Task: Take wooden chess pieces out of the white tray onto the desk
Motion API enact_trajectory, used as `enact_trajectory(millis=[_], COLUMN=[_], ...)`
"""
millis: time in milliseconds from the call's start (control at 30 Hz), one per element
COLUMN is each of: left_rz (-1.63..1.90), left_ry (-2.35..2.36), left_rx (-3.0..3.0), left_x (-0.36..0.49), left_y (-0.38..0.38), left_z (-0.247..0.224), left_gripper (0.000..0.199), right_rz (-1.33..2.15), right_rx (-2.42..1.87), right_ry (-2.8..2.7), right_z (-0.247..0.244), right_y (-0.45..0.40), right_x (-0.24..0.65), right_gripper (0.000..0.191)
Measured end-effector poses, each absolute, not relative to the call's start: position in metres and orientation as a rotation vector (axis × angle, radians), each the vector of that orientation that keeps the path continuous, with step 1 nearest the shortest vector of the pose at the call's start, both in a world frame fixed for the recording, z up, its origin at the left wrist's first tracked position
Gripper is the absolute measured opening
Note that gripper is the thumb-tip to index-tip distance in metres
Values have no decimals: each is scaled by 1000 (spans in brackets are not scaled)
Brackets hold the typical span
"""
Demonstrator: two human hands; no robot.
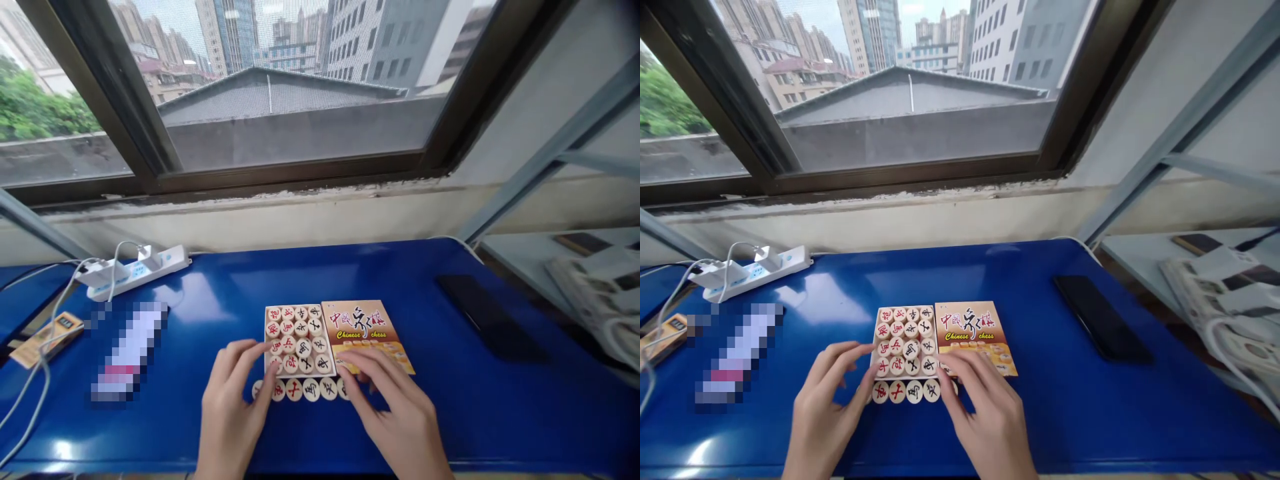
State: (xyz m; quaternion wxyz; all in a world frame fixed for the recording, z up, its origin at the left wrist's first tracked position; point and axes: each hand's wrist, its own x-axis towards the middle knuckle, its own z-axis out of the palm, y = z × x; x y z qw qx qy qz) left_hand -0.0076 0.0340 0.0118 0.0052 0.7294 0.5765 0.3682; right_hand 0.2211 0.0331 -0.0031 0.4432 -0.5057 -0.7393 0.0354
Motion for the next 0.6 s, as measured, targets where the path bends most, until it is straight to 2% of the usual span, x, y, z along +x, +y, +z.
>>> enact_trajectory(millis=[200,433,600], left_rz=[820,894,1025], left_ry=[1772,1778,1872], left_rx=[2442,2362,2368], left_x=[8,15,10], left_y=[58,57,46], left_z=[2,-1,16], left_gripper=[12,19,13], right_rz=[149,202,95], right_rx=[-1269,-1228,-1143], right_ry=[-2001,-1963,-1886], right_z=[0,-5,4], right_y=[57,59,55], right_x=[192,190,199], right_gripper=[11,9,17])
